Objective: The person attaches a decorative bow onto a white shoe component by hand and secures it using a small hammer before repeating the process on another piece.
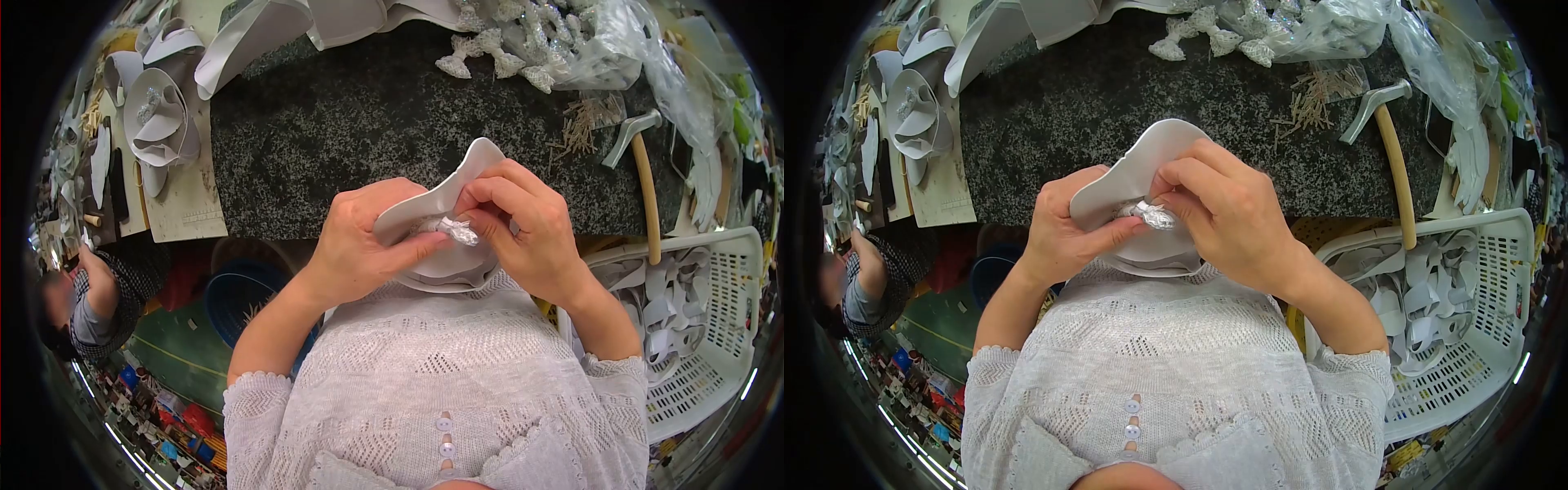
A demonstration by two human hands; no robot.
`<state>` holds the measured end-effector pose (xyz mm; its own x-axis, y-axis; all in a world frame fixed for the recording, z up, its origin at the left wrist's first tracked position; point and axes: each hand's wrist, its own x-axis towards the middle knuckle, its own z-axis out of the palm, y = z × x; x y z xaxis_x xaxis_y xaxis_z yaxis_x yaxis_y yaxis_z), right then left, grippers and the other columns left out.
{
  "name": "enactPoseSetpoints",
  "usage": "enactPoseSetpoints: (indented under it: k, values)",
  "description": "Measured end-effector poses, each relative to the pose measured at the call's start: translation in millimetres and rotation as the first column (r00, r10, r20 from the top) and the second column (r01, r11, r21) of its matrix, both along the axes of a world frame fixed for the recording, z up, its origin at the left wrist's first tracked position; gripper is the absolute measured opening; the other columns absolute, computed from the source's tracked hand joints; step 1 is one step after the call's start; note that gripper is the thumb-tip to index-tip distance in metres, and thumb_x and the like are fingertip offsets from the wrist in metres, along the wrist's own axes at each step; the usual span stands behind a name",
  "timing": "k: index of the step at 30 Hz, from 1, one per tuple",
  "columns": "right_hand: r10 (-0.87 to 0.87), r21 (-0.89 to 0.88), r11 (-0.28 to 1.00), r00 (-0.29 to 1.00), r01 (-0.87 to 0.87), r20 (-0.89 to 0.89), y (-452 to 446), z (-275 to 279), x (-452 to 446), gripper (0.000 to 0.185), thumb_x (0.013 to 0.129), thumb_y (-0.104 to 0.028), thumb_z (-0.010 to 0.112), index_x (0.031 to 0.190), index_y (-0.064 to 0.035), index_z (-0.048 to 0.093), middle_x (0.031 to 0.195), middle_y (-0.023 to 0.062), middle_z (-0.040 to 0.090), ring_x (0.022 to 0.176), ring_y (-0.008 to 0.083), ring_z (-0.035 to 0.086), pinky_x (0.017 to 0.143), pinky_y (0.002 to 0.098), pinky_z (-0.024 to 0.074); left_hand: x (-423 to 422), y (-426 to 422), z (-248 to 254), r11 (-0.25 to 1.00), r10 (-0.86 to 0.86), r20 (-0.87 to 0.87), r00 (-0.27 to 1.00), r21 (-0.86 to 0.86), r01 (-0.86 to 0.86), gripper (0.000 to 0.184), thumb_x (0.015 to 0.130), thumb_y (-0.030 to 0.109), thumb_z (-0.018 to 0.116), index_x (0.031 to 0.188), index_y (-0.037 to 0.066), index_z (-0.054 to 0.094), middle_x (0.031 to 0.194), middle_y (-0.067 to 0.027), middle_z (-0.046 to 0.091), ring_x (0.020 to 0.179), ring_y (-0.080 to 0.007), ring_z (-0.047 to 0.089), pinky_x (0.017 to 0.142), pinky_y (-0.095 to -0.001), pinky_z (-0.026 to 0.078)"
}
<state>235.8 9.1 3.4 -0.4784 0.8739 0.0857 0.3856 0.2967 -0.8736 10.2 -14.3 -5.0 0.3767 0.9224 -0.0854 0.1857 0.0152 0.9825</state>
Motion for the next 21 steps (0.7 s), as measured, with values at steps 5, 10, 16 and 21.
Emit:
enactPoseSetpoints:
  k: [5,10,16,21]
  values:
    - [0.004,0.029,1.0,1.0,-0.004,0.005,0.4,4.2,0.9,0.015,0.085,0.003,0.071,0.099,-0.0022,0.067,0.096,0.0103,0.064,0.082,0.0281,0.069,0.069,0.0355,0.0563,0.7,-1.2,6.5,0.997,0.008,-0.065,0.998,0.074,-0.003,0.024,0.082,0.004,0.083,0.103,-0.002,0.073,0.091,-0.0069,0.072,0.079,-0.0129,0.068,0.07,-0.0271,0.053]
    - [-0.023,0.033,0.999,1.0,0.024,-0.013,-2.0,6.2,0.2,0.017,0.085,0.002,0.073,0.1,-0.0021,0.067,0.096,0.0097,0.064,0.079,0.0256,0.069,0.066,0.0341,0.0559,2.9,-2.6,2.7,0.987,0.059,-0.034,0.998,0.148,-0.054,0.023,0.083,0.005,0.082,0.104,-0.001,0.074,0.092,-0.0087,0.073,0.079,-0.0158,0.07,0.069,-0.0278,0.054]
    - [-0.236,-0.095,0.969,0.964,0.226,-0.122,-19.1,5.3,-2.1,0.02,0.085,-0.004,0.079,0.102,-0.0023,0.07,0.095,0.0083,0.068,0.07,0.0166,0.066,0.058,0.0279,0.0525,5.4,-6.1,-0.5,0.984,0.135,0.026,0.991,0.115,-0.137,0.026,0.081,0.004,0.082,0.105,-0.001,0.075,0.095,-0.0114,0.075,0.081,-0.02,0.072,0.071,-0.0293,0.056]
    - [-0.157,0.017,0.987,0.987,0.158,-0.04,-27.3,11.5,-1.0,0.027,0.083,-0.004,0.082,0.109,-0.0018,0.074,0.101,0.0098,0.071,0.068,0.0156,0.067,0.056,0.0266,0.0534,8.2,-8.8,-3.5,0.969,0.175,-0.005,0.985,0.176,-0.172,0.031,0.079,0.001,0.083,0.108,-0.002,0.074,0.099,-0.0123,0.075,0.085,-0.0211,0.072,0.073,-0.0305,0.057]
